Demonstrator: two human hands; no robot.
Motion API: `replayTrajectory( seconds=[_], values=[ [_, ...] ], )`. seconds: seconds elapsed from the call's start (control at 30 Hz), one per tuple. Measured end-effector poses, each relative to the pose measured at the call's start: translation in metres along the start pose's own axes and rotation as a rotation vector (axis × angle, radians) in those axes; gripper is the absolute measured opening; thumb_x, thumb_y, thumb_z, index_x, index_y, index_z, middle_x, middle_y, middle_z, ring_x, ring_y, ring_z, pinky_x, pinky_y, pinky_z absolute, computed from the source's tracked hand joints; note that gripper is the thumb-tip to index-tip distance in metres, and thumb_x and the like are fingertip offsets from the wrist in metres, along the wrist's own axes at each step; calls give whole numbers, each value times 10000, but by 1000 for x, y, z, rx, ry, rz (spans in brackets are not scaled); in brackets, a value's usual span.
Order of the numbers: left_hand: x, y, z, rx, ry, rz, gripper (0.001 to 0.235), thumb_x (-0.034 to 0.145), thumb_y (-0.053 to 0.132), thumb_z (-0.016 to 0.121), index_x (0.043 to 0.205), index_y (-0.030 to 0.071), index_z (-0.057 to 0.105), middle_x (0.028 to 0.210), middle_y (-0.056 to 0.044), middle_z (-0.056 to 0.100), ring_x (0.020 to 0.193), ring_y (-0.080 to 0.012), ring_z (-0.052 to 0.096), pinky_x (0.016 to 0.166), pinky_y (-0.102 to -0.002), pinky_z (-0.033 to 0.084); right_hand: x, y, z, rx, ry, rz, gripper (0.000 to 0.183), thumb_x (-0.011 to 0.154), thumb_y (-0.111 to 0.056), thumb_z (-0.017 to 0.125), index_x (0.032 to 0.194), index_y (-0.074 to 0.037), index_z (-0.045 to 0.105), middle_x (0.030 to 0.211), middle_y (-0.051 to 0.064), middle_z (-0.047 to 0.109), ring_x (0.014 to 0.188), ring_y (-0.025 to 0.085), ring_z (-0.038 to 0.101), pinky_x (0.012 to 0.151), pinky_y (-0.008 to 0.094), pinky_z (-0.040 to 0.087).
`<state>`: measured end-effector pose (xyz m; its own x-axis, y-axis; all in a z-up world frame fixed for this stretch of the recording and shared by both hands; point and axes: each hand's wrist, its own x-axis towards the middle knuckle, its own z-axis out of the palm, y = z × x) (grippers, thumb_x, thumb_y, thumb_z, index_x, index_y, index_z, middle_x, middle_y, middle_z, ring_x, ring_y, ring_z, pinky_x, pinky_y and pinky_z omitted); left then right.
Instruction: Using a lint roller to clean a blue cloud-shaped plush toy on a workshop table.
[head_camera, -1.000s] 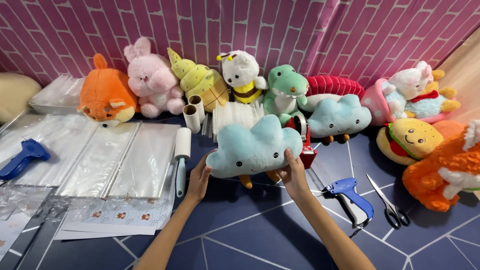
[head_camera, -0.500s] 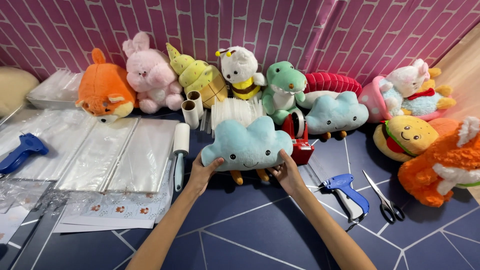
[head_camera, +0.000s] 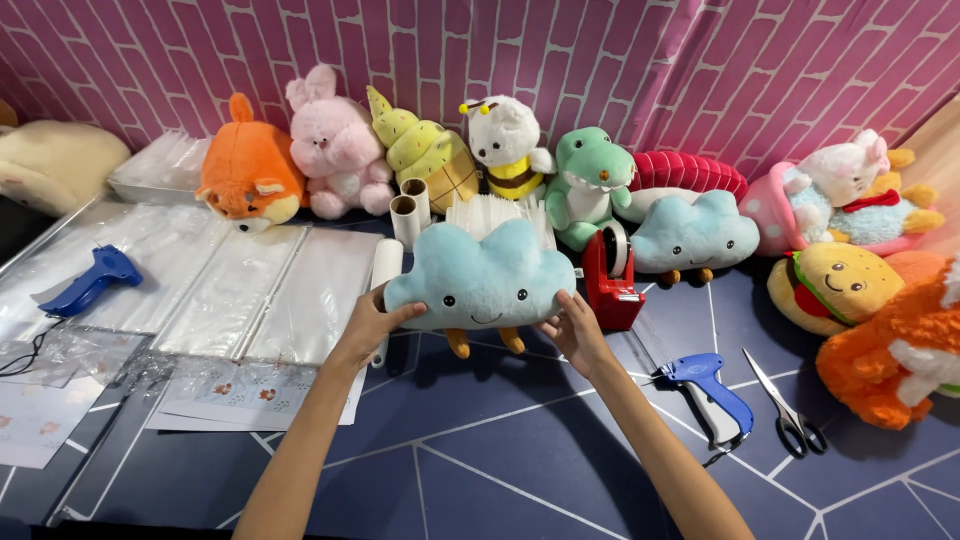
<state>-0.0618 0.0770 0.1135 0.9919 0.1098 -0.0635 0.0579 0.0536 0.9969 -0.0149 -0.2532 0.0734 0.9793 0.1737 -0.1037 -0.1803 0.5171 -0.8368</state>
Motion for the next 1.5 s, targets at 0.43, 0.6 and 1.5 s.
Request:
replayTrajectory(
  seconds=[0.43, 0.6, 1.5],
  values=[
    [15, -5, -102, -293, 275, 139, 416, 729, 43, 899, 1070, 27, 661, 901, -72, 607, 855, -202, 664, 773, -339, 629, 18, 62, 70, -534, -207, 32, 303, 1046, -194, 515, 1303, -82, 630, 1105, 182, 707, 958, 273, 730, 839, 408, 630],
    [15, -9, -144, -259, 368, 189, 407, 761, 61, 886, 1085, 48, 639, 912, -28, 572, 866, -163, 676, 787, -326, 635, -21, 63, 154, -1337, -656, -286, 364, 1021, -295, 567, 1373, -207, 586, 1066, 101, 669, 976, 267, 694, 837, 425, 599],
    [29, -24, -110, -235, 312, 155, 474, 758, 130, 911, 1132, 67, 627, 921, -11, 589, 878, -135, 676, 783, -304, 621, 13, 86, 116, -1782, -338, -351, 543, 816, -234, 607, 1292, 19, 543, 928, 220, 669, 738, 378, 740, 566, 437, 613]
  ],
)
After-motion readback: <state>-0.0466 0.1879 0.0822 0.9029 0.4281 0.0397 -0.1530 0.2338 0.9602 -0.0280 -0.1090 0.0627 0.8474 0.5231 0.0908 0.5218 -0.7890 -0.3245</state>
